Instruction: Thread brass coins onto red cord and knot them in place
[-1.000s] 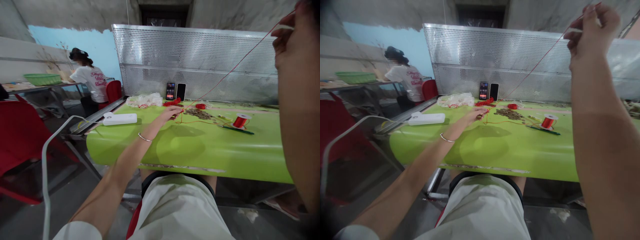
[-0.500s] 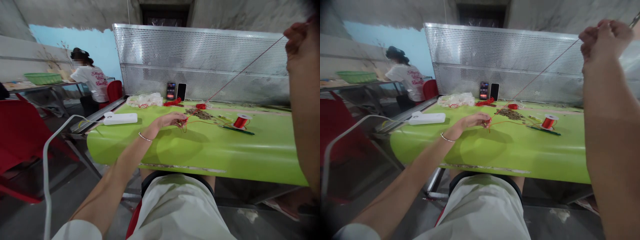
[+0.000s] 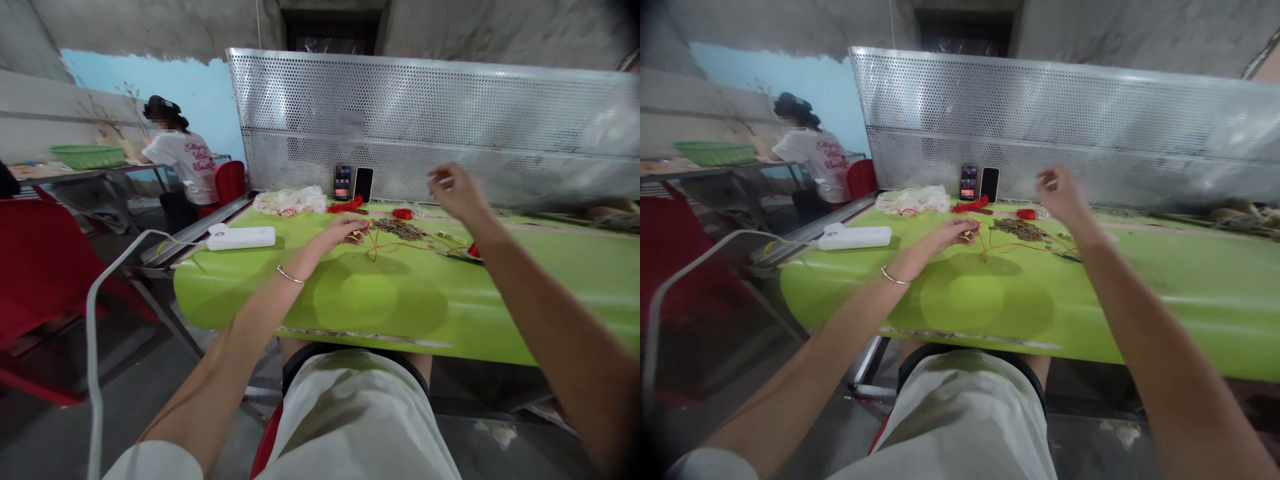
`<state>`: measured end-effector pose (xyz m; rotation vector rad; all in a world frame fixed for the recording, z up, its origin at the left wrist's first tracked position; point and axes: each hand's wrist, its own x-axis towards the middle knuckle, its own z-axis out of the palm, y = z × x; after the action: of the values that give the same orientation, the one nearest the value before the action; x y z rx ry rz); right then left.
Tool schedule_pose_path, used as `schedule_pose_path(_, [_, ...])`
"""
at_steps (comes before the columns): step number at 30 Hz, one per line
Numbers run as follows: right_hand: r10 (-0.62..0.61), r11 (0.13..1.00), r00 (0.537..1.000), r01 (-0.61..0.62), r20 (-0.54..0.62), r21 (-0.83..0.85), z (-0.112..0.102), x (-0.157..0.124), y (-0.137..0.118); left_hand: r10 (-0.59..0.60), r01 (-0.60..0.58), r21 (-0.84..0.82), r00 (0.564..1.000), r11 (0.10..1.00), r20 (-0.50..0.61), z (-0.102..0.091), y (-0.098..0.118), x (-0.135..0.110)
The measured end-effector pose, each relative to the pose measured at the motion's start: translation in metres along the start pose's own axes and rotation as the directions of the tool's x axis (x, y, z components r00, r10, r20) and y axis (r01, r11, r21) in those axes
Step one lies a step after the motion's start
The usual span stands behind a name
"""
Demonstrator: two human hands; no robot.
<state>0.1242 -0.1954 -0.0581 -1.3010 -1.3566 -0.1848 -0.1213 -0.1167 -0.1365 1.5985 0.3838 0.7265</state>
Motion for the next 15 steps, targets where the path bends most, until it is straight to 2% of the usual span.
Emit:
schedule_pose_path(1, [-0.043, 0.996, 0.991, 0.052, 0.123, -0.066, 0.010, -0.022, -0.008, 0.011, -0.011, -0.005, 1.000, 1.000, -0.024, -0.001, -0.001, 0.001])
schedule_pose_path(2, [-0.082, 0.990, 0.963, 0.108, 0.258, -0.090, 0.020, -0.043, -0.017, 0.014, -0.015, -0.007, 0.999, 1.000, -0.041, -0.001, -0.002, 0.002])
schedule_pose_path(3, [-0.096, 0.987, 0.934, 0.135, 0.344, -0.089, 0.030, -0.063, -0.026, 0.013, -0.013, -0.009, 0.998, 1.000, -0.054, -0.001, -0.003, 0.004])
schedule_pose_path(5, [-0.084, 0.985, 0.903, 0.141, 0.422, -0.104, 0.048, -0.094, -0.040, -0.001, -0.001, -0.017, 0.997, 1.000, -0.083, -0.001, -0.003, 0.006])
schedule_pose_path(8, [-0.048, 0.983, 0.907, 0.117, 0.418, -0.141, 0.067, -0.114, -0.048, -0.021, 0.016, -0.041, 0.993, 0.999, -0.117, 0.000, -0.001, 0.007])
schedule_pose_path(12, [0.008, 0.991, 0.946, 0.036, 0.324, -0.131, 0.079, -0.114, -0.041, -0.020, 0.011, -0.066, 0.991, 0.998, -0.136, 0.002, 0.002, 0.006])
schedule_pose_path(15, [0.042, 0.996, 0.951, -0.016, 0.305, -0.088, 0.081, -0.114, -0.036, -0.038, 0.025, -0.079, 0.986, 0.997, -0.160, 0.002, 0.004, 0.005])
